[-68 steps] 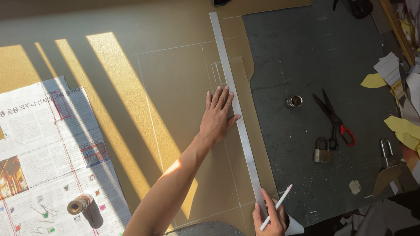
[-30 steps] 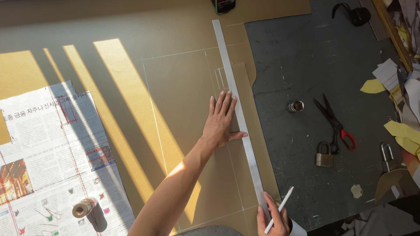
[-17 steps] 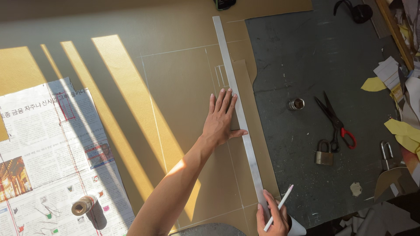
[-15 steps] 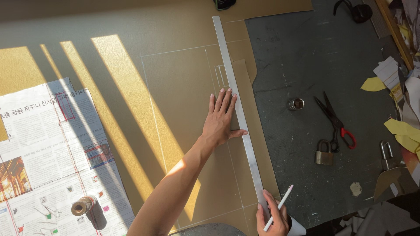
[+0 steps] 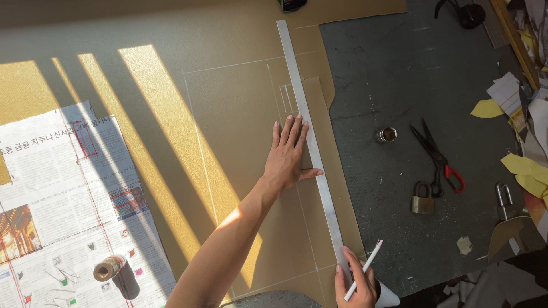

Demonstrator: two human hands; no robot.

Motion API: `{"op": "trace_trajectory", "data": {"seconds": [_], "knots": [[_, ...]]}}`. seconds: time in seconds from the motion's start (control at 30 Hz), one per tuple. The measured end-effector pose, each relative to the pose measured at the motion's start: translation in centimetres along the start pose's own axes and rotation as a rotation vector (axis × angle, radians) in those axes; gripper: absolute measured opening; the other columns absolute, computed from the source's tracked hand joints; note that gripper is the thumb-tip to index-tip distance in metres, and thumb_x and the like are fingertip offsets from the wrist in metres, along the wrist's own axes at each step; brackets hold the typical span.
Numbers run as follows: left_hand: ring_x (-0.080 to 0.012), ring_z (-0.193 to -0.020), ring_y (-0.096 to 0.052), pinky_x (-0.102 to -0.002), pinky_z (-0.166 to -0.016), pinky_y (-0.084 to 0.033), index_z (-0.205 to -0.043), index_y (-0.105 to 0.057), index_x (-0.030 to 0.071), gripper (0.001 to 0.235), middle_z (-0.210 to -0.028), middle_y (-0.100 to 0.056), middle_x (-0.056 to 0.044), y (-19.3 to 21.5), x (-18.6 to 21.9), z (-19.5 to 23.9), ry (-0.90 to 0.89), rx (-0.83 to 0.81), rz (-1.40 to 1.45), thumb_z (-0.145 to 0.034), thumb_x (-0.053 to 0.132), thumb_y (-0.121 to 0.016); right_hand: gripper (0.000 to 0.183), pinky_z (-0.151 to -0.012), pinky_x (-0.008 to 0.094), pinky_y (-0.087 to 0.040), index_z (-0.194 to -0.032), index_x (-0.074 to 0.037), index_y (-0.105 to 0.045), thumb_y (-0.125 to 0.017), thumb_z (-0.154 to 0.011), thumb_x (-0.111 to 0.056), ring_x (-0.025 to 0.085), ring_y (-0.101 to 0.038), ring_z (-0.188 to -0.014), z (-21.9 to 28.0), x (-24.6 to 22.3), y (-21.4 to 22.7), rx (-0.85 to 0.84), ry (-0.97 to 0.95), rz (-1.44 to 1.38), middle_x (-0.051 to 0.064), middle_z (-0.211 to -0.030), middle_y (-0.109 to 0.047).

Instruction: The person marks lines on a newspaper and a large cardboard sheet using a ruler and a white marker, then cuts along the marked lines with scissors. The person handles the newspaper, cardboard, ruler, marker, and scissors throughout the task.

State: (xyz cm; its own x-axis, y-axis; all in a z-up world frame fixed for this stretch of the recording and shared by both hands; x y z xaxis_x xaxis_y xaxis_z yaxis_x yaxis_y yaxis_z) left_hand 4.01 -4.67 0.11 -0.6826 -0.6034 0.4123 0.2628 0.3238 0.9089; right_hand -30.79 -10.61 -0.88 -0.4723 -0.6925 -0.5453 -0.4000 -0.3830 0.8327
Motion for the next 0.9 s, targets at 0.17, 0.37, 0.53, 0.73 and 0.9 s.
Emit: {"op": "trace_trajectory", "data": {"seconds": [0.17,0.37,0.53,0.73,0.9], "knots": [[-0.0379,-0.156,-0.008,-0.058,-0.126,-0.005,-0.158,-0.023,-0.001,0.142,-0.166,-0.019,-0.022,0.2,0.2,-0.2,-0.017,0.019,-0.015,-0.057,0.086,-0.072,0.049,-0.083,0.035,-0.061,-0.132,-0.008,-0.068,-0.071,-0.083,-0.007,0.024,-0.072,-0.105,-0.3,0.9,-0.1,-0.087,-0.203,-0.016,0.013,-0.119,-0.072],[-0.0382,-0.156,-0.008,-0.058,-0.126,-0.005,-0.158,-0.022,-0.002,0.142,-0.166,-0.018,-0.022,-0.1,0.2,0.1,-0.015,0.013,-0.03,-0.058,0.085,-0.071,0.053,-0.105,0.044,-0.051,-0.154,0.001,-0.034,-0.027,-0.111,-0.03,0.026,-0.067,-0.12,-7.5,-2.0,2.7,-0.132,-0.076,-0.472,0.021,-0.122,-0.07],[-0.0385,-0.157,-0.009,-0.057,-0.127,-0.006,-0.159,-0.022,0.0,0.14,-0.167,-0.017,-0.024,0.3,0.3,0.2,0.006,0.047,-0.024,-0.058,0.083,-0.073,0.06,-0.079,0.032,-0.055,-0.136,-0.004,-0.067,-0.026,-0.112,-0.041,0.017,-0.065,-0.089,-17.8,-7.1,2.3,-0.187,0.043,-0.518,0.009,-0.103,-0.072],[-0.0413,-0.155,-0.011,-0.06,-0.125,-0.006,-0.161,-0.025,0.007,0.139,-0.164,-0.017,-0.027,0.8,0.3,0.4,0.071,0.06,-0.019,-0.055,0.08,-0.077,0.033,-0.079,0.024,-0.054,-0.125,-0.002,-0.072,-0.057,-0.106,-0.025,0.009,-0.068,-0.094,-27.3,-13.8,-1.5,-0.283,0.087,-0.657,0.004,-0.106,-0.076],[-0.0398,-0.155,-0.012,-0.06,-0.125,-0.007,-0.159,-0.028,0.007,0.137,-0.165,-0.018,-0.027,1.5,0.3,0.6,0.084,0.057,-0.02,-0.054,0.079,-0.078,0.025,-0.078,0.024,-0.056,-0.12,-0.002,-0.074,-0.067,-0.101,-0.017,0.011,-0.071,-0.091,-30.0,-16.5,-3.1,-0.232,0.214,-0.492,0.005,-0.102,-0.078]]}}
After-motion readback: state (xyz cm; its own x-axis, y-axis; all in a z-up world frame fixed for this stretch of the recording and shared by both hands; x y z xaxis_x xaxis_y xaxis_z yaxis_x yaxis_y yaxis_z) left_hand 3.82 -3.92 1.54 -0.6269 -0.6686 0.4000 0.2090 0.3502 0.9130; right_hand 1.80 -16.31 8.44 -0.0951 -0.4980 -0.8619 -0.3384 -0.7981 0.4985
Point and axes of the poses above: each hand's wrist, its own z-axis away from the middle knuckle, its own y-axis out of the back of the hand, x = y × z, the point moved 6 cm from there along -z, towards the middle knuckle
